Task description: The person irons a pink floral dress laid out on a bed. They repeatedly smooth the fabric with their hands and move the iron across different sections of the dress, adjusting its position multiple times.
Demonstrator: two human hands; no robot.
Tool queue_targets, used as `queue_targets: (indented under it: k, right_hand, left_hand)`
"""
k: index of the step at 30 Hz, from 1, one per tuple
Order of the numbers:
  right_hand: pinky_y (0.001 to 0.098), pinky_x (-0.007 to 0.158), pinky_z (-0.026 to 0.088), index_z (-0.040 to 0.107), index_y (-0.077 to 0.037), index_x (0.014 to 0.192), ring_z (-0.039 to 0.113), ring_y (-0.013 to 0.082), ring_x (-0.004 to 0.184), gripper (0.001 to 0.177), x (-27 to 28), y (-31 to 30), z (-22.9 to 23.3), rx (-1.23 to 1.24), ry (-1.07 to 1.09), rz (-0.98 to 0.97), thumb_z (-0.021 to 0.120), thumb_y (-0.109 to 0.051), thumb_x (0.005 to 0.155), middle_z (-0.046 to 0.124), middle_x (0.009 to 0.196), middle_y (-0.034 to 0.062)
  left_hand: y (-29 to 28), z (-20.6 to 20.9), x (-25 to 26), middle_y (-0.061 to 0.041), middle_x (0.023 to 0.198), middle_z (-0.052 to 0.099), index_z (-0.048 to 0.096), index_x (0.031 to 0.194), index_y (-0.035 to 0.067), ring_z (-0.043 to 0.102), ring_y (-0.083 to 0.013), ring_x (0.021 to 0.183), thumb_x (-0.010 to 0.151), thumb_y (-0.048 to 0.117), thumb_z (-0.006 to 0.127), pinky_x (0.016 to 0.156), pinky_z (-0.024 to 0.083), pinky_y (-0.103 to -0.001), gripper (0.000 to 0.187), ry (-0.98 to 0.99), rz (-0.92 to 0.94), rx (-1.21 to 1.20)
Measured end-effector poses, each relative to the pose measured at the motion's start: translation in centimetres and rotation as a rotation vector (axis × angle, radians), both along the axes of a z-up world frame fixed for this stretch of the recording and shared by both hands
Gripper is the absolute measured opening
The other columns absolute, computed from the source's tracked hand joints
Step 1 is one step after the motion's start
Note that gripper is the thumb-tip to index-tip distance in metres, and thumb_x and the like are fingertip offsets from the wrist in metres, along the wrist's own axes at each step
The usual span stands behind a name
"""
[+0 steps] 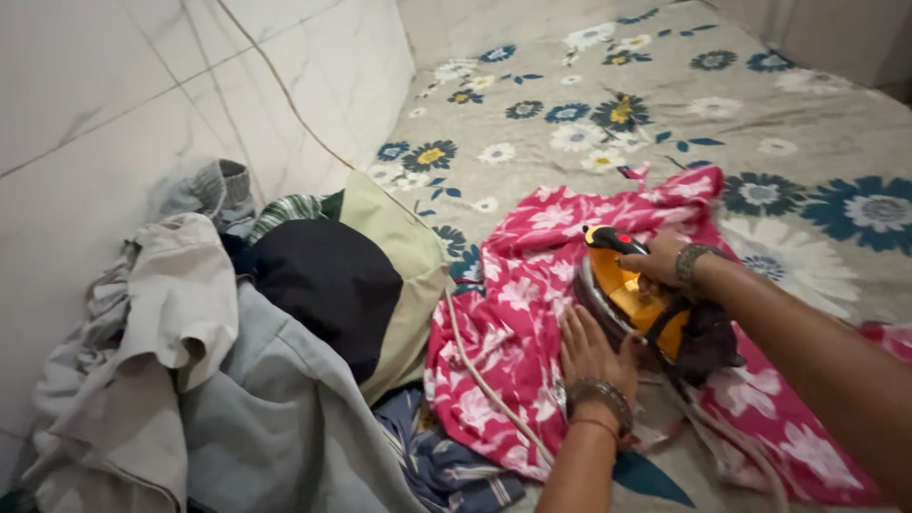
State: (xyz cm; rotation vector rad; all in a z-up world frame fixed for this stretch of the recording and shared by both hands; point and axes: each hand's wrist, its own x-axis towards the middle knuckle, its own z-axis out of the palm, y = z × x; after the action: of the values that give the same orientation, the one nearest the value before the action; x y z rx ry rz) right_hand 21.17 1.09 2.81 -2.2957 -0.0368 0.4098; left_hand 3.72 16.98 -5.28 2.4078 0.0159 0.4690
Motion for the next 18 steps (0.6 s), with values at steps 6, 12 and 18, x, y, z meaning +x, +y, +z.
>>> queue_targets:
  k: [6,12,18]
  right_hand:
    - [0.0377,0.049,0.048,0.074,0.002,0.071,0.063,0.0237,0.049,0.056,3.8,1.9,-0.6,-0.079,-0.001,-0.003,0.064,-0.048,0.094,0.071,0.063,0.0133]
    - [0.0406,0.050,0.050,0.068,0.001,0.078,0.061,0.0250,0.052,0.043,-1.4,0.8,0.2,0.015,0.034,-0.105,0.071,-0.040,0.090,0.069,0.066,0.0135]
    - [0.0378,0.052,0.048,0.074,0.003,0.072,0.062,0.0213,0.052,0.054,-4.4,-3.1,1.4,-0.134,0.065,0.080,0.070,-0.049,0.088,0.070,0.063,0.0117]
  left_hand:
    - [0.4,1.0,-0.3,-0.025,0.169,0.013,0.012,0.160,-0.006,0.009,-0.0380,0.158,0.098,0.072,0.034,0.124,0.011,-0.048,0.102,0.029,-0.017,-0.074]
    - [1.2,2.2,-1.3,-0.028,0.168,0.018,0.018,0.160,-0.008,0.014,-0.0402,0.158,0.103,0.067,0.029,0.127,0.014,-0.046,0.095,-0.167,-0.056,-0.229]
    - [7.6,5.0,-0.8,-0.023,0.168,0.020,0.025,0.159,0.000,0.014,-0.0369,0.158,0.101,0.063,0.029,0.126,0.011,-0.047,0.085,0.040,-0.027,0.078]
